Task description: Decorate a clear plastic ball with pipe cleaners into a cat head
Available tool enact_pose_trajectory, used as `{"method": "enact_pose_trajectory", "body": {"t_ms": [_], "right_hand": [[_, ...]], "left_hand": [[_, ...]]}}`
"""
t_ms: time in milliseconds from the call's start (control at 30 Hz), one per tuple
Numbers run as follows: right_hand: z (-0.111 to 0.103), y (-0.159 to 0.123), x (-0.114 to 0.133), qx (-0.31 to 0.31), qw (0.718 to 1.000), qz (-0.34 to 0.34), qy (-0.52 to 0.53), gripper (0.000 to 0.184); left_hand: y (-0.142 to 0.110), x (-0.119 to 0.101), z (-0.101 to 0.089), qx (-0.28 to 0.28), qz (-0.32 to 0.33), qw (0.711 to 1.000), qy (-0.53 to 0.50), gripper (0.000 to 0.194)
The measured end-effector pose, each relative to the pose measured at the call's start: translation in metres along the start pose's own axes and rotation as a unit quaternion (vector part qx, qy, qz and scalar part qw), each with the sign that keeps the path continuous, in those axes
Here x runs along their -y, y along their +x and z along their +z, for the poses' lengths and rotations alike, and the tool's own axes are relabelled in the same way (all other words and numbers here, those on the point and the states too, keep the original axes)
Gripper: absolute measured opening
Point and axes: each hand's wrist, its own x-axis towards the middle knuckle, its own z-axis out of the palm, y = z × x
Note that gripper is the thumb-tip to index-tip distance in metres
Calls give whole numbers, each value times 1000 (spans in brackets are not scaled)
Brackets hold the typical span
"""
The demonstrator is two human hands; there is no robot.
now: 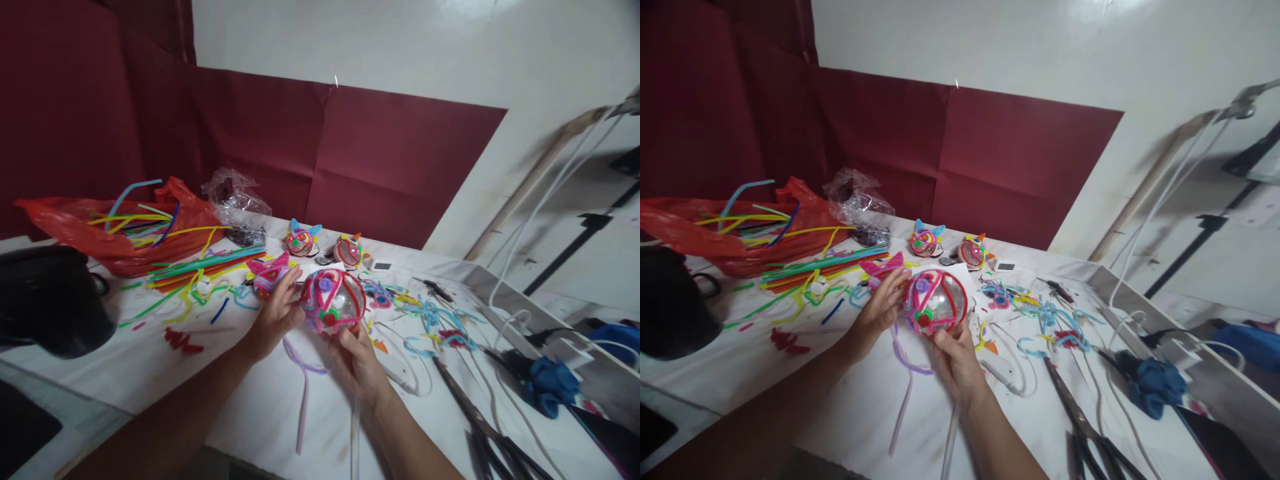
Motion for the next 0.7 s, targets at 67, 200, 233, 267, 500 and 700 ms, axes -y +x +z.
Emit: {"method": "enact_pose_trajectory", "body": {"t_ms": [67, 200, 233, 267, 500, 700], "right_hand": [[0, -1, 1, 9, 1000, 8, 0, 85], [0, -3, 2, 24, 999, 34, 7, 85], [0, -3, 2, 26, 999, 40, 9, 86], [0, -4, 2, 27, 999, 45, 10, 88], [-5, -5, 3, 31, 997, 68, 31, 92], [-10, -6, 2, 33, 995, 89, 39, 90]], "left_hand": [[-2, -6, 0, 2, 23, 999, 32, 96], [-8, -16, 1, -7, 98, 979, 181, 70], [-9, -16, 1, -4, 122, 968, 219, 66], [-10, -17, 0, 1, 146, 958, 249, 64], [-11, -13, 5, 25, 193, 962, 191, 70], [-13, -17, 9, -14, 195, 972, 131, 66]]}}
